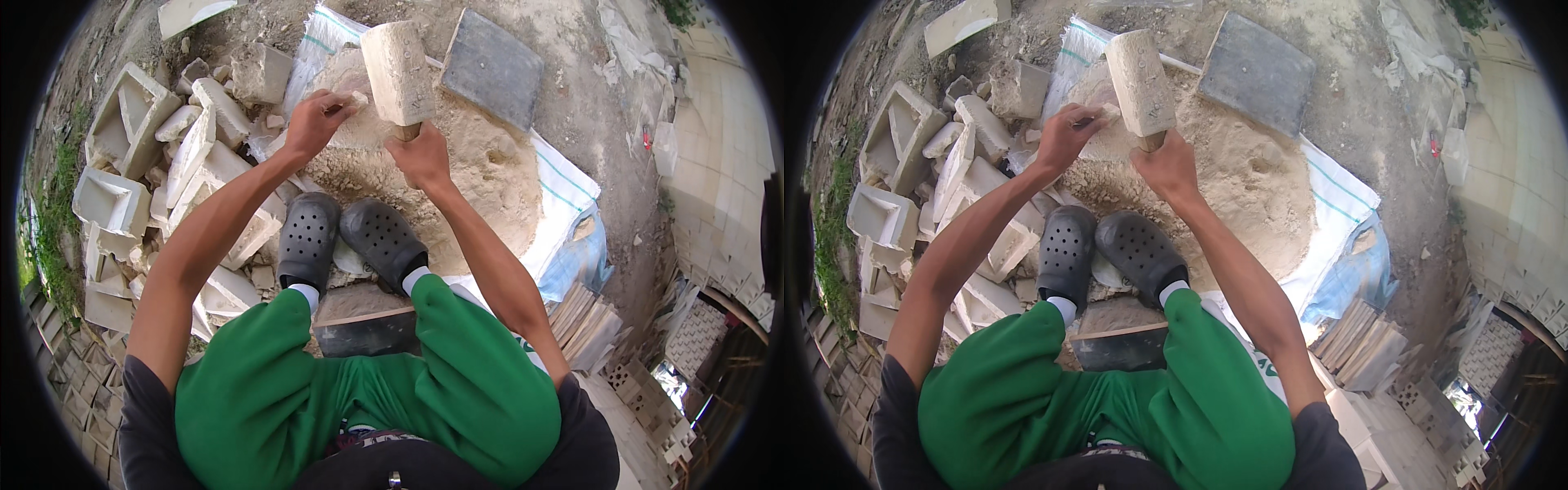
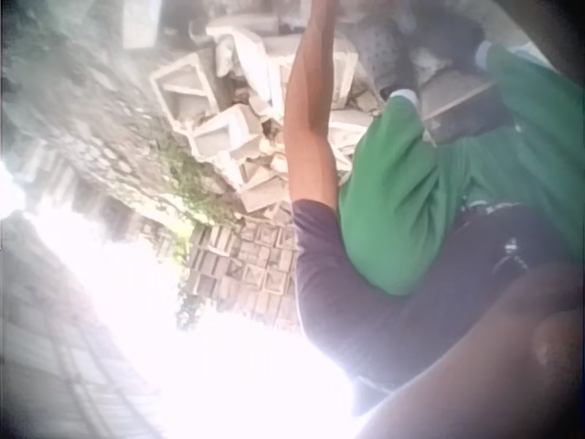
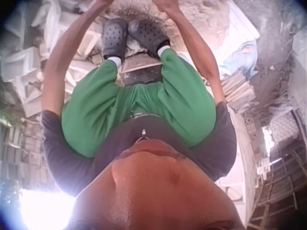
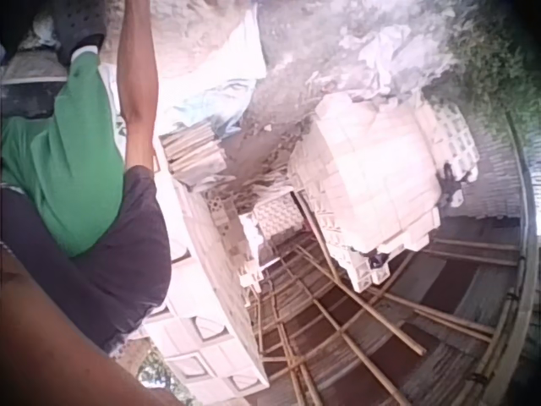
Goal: The person repeatedly strikes a small piece of stone with a wooden mallet to break it into smaller fragments. The person holds the stone with one hand and swings the mallet with the other, working over a pile of sand and debris.
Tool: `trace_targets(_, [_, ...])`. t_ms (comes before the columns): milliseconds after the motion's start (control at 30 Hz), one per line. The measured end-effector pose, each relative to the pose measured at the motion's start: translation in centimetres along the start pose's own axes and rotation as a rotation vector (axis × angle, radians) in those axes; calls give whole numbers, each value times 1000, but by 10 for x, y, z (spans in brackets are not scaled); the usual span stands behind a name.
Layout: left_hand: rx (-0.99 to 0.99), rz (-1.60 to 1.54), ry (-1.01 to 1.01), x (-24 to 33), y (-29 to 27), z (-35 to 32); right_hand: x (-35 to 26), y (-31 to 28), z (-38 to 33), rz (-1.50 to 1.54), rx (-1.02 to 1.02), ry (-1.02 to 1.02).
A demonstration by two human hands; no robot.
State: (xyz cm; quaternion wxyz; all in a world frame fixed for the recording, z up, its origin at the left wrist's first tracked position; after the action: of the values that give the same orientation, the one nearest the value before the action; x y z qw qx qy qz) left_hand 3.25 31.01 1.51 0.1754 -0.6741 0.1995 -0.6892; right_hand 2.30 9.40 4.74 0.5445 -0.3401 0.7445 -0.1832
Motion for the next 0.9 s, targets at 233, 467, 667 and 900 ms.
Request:
trace_targets(233, [18,-6,0,-9,-1,-3,-68,-30,-1,330,272,-436])
trace_targets(467, [30,25,32,-2,-2,-2,-7,15,10,-59,-50,21])
trace_targets(667, [-3,11,-35,-13,-1,-5,-97,-50,4,233,109,-294])
trace_targets(900, [-2,-91,-117,-13,3,-3,13,29,7,-26,32,-22])
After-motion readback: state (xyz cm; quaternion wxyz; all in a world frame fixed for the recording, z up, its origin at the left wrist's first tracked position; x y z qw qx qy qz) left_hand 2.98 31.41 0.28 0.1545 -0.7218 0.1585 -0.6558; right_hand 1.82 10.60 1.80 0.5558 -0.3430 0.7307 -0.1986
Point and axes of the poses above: each hand's wrist, its own z-axis towards the middle knuckle, its own y-axis out of the palm, x = y × z, the point moved 7 cm from there along z, towards the middle knuckle, and after that the axes turned 3 degrees about -x, right-handed, at the moved point
